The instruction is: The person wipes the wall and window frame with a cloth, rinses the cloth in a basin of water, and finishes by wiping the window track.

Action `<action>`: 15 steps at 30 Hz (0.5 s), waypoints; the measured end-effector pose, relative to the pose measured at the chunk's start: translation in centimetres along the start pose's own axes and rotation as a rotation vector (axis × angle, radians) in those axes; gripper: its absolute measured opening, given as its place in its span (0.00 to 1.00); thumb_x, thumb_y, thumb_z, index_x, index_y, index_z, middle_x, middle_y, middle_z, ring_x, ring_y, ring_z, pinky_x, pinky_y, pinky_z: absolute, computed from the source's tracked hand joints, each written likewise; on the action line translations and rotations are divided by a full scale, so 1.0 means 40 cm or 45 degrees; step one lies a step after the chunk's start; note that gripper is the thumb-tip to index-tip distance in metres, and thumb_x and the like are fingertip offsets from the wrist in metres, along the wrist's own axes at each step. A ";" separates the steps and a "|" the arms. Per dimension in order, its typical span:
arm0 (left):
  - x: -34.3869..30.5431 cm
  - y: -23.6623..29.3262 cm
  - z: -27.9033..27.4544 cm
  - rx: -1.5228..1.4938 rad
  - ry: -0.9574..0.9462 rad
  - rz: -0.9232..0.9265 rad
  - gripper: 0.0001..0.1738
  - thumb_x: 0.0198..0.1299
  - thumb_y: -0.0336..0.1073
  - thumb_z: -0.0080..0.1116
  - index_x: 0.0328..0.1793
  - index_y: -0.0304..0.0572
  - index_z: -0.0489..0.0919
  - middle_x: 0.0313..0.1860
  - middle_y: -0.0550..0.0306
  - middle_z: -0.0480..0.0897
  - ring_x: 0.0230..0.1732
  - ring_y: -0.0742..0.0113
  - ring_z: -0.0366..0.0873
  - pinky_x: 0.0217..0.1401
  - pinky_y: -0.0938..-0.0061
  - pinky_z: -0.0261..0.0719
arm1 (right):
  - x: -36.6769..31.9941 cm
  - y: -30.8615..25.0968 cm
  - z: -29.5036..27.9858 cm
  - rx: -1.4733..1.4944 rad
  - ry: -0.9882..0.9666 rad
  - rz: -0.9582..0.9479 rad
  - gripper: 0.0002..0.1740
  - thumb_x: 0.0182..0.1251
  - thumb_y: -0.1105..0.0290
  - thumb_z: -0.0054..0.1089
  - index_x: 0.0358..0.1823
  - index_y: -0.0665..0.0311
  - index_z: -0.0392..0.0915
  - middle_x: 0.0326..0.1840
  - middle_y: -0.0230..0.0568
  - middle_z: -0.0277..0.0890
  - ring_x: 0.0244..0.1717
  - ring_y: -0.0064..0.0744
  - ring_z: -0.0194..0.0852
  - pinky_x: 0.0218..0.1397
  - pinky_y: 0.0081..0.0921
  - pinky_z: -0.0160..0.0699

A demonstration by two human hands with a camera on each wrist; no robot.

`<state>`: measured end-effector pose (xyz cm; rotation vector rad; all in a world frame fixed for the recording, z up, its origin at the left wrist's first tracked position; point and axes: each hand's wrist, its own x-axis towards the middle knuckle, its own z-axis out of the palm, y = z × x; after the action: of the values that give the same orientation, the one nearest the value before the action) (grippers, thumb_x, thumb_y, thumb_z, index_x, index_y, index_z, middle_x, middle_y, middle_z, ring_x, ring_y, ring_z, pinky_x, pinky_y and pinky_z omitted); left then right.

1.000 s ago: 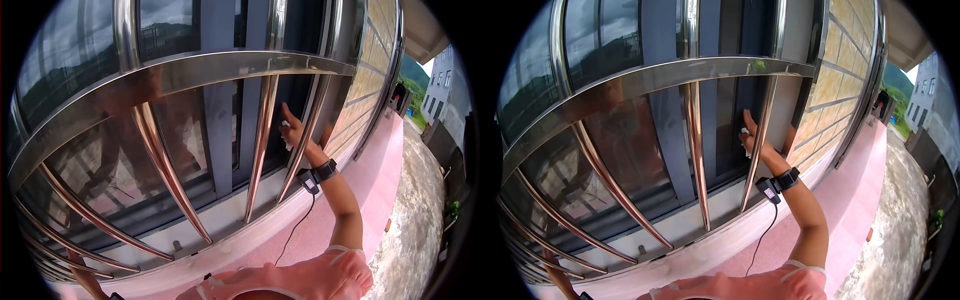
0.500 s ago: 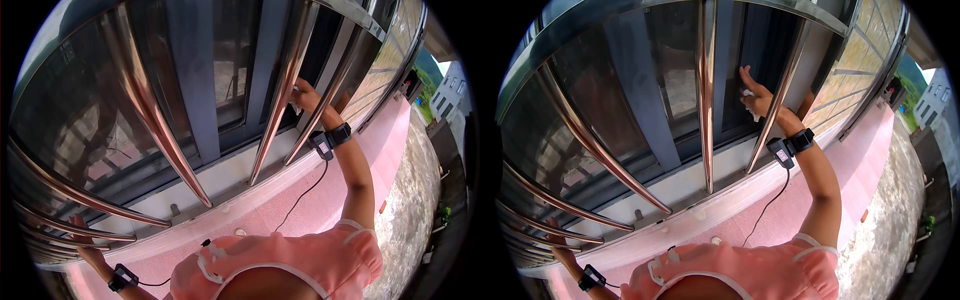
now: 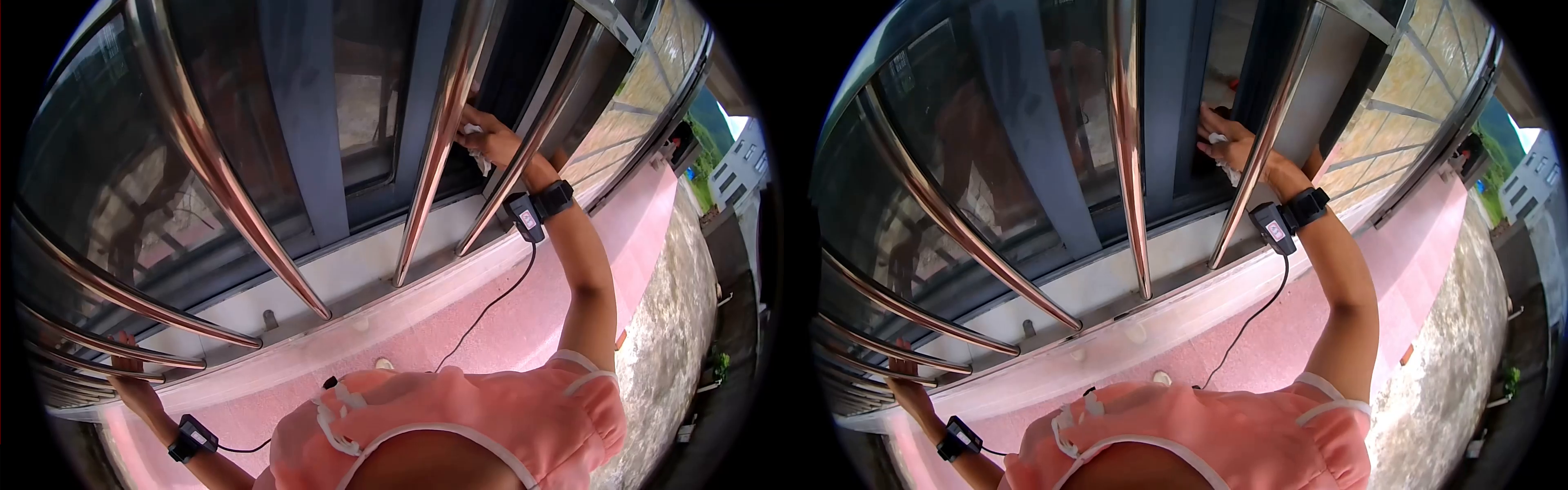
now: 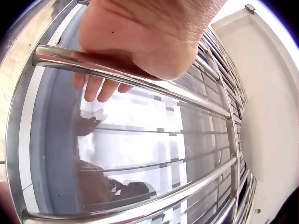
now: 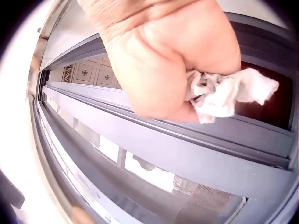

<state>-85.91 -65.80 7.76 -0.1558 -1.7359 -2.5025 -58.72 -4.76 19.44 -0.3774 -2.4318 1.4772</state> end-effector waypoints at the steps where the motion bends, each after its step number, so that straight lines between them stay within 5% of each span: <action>1: 0.002 0.003 0.006 -0.020 0.021 -0.011 0.34 0.71 0.54 0.21 0.73 0.35 0.56 0.67 0.42 0.67 0.69 0.53 0.63 0.74 0.63 0.57 | 0.000 -0.002 0.004 0.037 -0.060 -0.006 0.43 0.56 0.86 0.41 0.75 0.67 0.39 0.78 0.47 0.41 0.76 0.42 0.43 0.74 0.27 0.48; 4: -0.004 0.006 0.028 0.020 0.073 0.011 0.34 0.71 0.53 0.21 0.73 0.34 0.57 0.68 0.42 0.66 0.69 0.53 0.63 0.74 0.63 0.58 | -0.003 -0.013 -0.003 0.087 -0.150 0.059 0.40 0.57 0.87 0.44 0.74 0.65 0.46 0.77 0.49 0.44 0.76 0.41 0.45 0.74 0.29 0.51; 7: -0.014 -0.001 0.010 -0.028 0.038 0.030 0.36 0.72 0.56 0.23 0.72 0.33 0.56 0.68 0.41 0.66 0.70 0.53 0.62 0.74 0.63 0.56 | -0.071 0.015 -0.028 0.377 -0.007 -0.160 0.37 0.60 0.86 0.46 0.72 0.67 0.51 0.74 0.52 0.51 0.71 0.41 0.56 0.72 0.29 0.58; 8: -0.016 -0.006 -0.002 -0.024 0.026 0.034 0.37 0.71 0.57 0.23 0.72 0.33 0.56 0.68 0.40 0.66 0.70 0.52 0.62 0.74 0.63 0.55 | -0.093 0.032 -0.037 0.361 0.103 -0.067 0.34 0.60 0.86 0.44 0.71 0.68 0.54 0.72 0.53 0.54 0.69 0.41 0.60 0.72 0.30 0.59; 10: -0.019 -0.014 -0.041 -0.018 0.023 0.051 0.38 0.71 0.59 0.24 0.73 0.32 0.56 0.68 0.39 0.65 0.70 0.52 0.62 0.75 0.63 0.54 | -0.192 -0.012 -0.016 0.093 0.238 -0.012 0.22 0.57 0.87 0.42 0.52 0.71 0.75 0.47 0.48 0.78 0.50 0.37 0.78 0.57 0.25 0.74; 11: -0.022 -0.013 -0.070 0.005 -0.097 0.060 0.40 0.70 0.61 0.25 0.73 0.33 0.56 0.68 0.39 0.64 0.70 0.53 0.61 0.75 0.64 0.52 | -0.245 -0.055 0.024 -0.212 0.456 0.023 0.18 0.53 0.87 0.37 0.38 0.72 0.77 0.32 0.41 0.77 0.33 0.27 0.77 0.38 0.20 0.76; 12: -0.034 -0.003 -0.069 0.023 -0.052 0.055 0.40 0.70 0.61 0.24 0.73 0.33 0.56 0.68 0.39 0.64 0.70 0.53 0.61 0.75 0.64 0.53 | -0.298 -0.061 0.041 -0.171 0.470 -0.056 0.16 0.48 0.87 0.33 0.29 0.70 0.74 0.24 0.37 0.73 0.23 0.19 0.69 0.25 0.17 0.68; 13: -0.042 0.014 -0.050 0.040 -0.011 0.051 0.40 0.70 0.61 0.23 0.73 0.33 0.56 0.68 0.39 0.65 0.70 0.52 0.61 0.75 0.64 0.53 | -0.346 -0.075 0.074 -0.074 0.502 -0.077 0.15 0.45 0.86 0.31 0.24 0.68 0.71 0.21 0.36 0.71 0.19 0.18 0.63 0.22 0.15 0.61; 15: -0.032 0.021 -0.079 0.024 0.001 0.044 0.40 0.70 0.62 0.24 0.73 0.34 0.56 0.69 0.38 0.64 0.71 0.52 0.61 0.75 0.64 0.53 | -0.375 -0.109 0.173 0.153 0.450 -0.226 0.16 0.44 0.87 0.31 0.27 0.69 0.71 0.22 0.39 0.72 0.19 0.20 0.64 0.24 0.17 0.65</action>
<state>-84.64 -69.02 7.26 -0.1818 -1.7401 -2.4612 -47.62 -17.73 18.84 -0.3528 -2.0352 1.3436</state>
